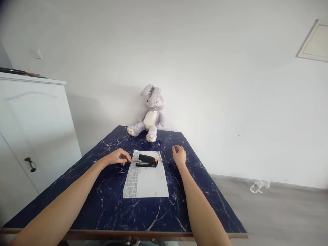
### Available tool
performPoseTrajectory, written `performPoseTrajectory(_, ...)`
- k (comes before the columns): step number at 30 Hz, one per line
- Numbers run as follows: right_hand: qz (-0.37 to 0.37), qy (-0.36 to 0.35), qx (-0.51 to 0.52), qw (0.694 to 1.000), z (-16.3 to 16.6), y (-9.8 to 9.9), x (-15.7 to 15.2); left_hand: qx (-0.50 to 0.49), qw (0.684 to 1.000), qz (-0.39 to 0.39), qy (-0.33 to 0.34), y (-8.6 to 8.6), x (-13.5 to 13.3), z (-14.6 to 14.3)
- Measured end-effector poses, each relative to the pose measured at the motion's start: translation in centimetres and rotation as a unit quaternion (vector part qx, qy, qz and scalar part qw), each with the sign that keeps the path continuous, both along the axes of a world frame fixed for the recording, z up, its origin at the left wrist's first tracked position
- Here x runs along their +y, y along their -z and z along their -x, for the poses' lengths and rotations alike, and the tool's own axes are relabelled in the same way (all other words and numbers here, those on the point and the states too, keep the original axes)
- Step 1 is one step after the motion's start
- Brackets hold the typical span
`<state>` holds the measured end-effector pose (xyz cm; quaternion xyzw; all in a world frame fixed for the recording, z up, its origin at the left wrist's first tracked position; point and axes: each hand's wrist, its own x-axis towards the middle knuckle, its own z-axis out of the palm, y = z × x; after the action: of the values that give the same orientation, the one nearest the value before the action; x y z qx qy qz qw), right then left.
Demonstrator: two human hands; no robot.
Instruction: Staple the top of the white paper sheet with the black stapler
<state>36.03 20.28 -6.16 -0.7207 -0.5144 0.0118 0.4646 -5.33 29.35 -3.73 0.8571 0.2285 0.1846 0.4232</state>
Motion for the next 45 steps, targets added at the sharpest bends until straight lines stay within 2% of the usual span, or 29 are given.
performPoseTrajectory(3, 0.006, -0.119, 0.049, 0.992, 2.8, -0.3, 0.2, 0.013, 1.0, -0.009, -0.021, 0.3, -0.1, -0.3)
performPoseTrajectory(7, 0.047, -0.315, 0.193, 0.928, 7.1, -0.4, -0.2, -0.036, 0.998, 0.014, -0.047, 0.7, -0.8, -1.8)
performPoseTrajectory(9, 0.06, -0.35, 0.203, 0.912, 9.0, -0.6, -0.6, -0.055, 0.997, -0.005, -0.061, 0.7, -1.3, -3.0)
performPoseTrajectory(13, 0.065, -0.34, 0.148, 0.927, 11.2, -0.9, -1.0, -0.029, 0.985, -0.121, -0.122, 0.6, -2.4, -5.5)
performPoseTrajectory(15, 0.068, -0.331, 0.125, 0.933, 11.5, -0.8, -0.8, -0.012, 0.976, -0.155, -0.151, 0.7, -2.9, -6.5)
performPoseTrajectory(20, 0.065, -0.332, 0.089, 0.937, 11.1, -1.0, -0.9, 0.007, 0.97, -0.18, -0.161, 0.9, -3.8, -7.5)
performPoseTrajectory(25, 0.029, -0.384, -0.098, 0.918, 11.5, -1.8, -2.1, -0.037, 0.975, -0.183, -0.122, 1.3, -3.6, -6.9)
performPoseTrajectory(27, 0.034, -0.38, -0.155, 0.911, 11.9, -1.8, -2.4, -0.051, 0.97, -0.197, -0.136, 1.6, -3.3, -6.8)
performPoseTrajectory(30, 0.024, -0.346, -0.159, 0.924, 12.2, -1.9, -2.4, -0.015, 0.97, -0.198, -0.139, 2.3, -3.0, -6.7)
performPoseTrajectory(33, -0.033, -0.3, -0.097, 0.949, 10.9, -2.6, -2.1, 0.079, 0.972, -0.183, -0.125, 2.6, -2.8, -6.4)
performPoseTrajectory(35, -0.06, -0.24, -0.065, 0.967, 8.8, -3.2, -2.1, 0.13, 0.961, -0.208, -0.125, 2.4, -2.7, -6.2)
performPoseTrajectory(39, -0.027, -0.139, -0.108, 0.984, 4.1, -3.4, -2.4, 0.133, 0.944, -0.266, -0.142, 1.6, -2.8, -6.0)
performPoseTrajectory(42, 0.0, -0.131, -0.126, 0.983, 2.0, -2.6, -2.2, 0.114, 0.947, -0.272, -0.127, 1.4, -3.5, -6.7)
performPoseTrajectory(45, 0.016, -0.164, -0.133, 0.977, 1.8, -1.7, -1.7, 0.15, 0.951, -0.266, -0.049, 1.5, -4.3, -7.6)
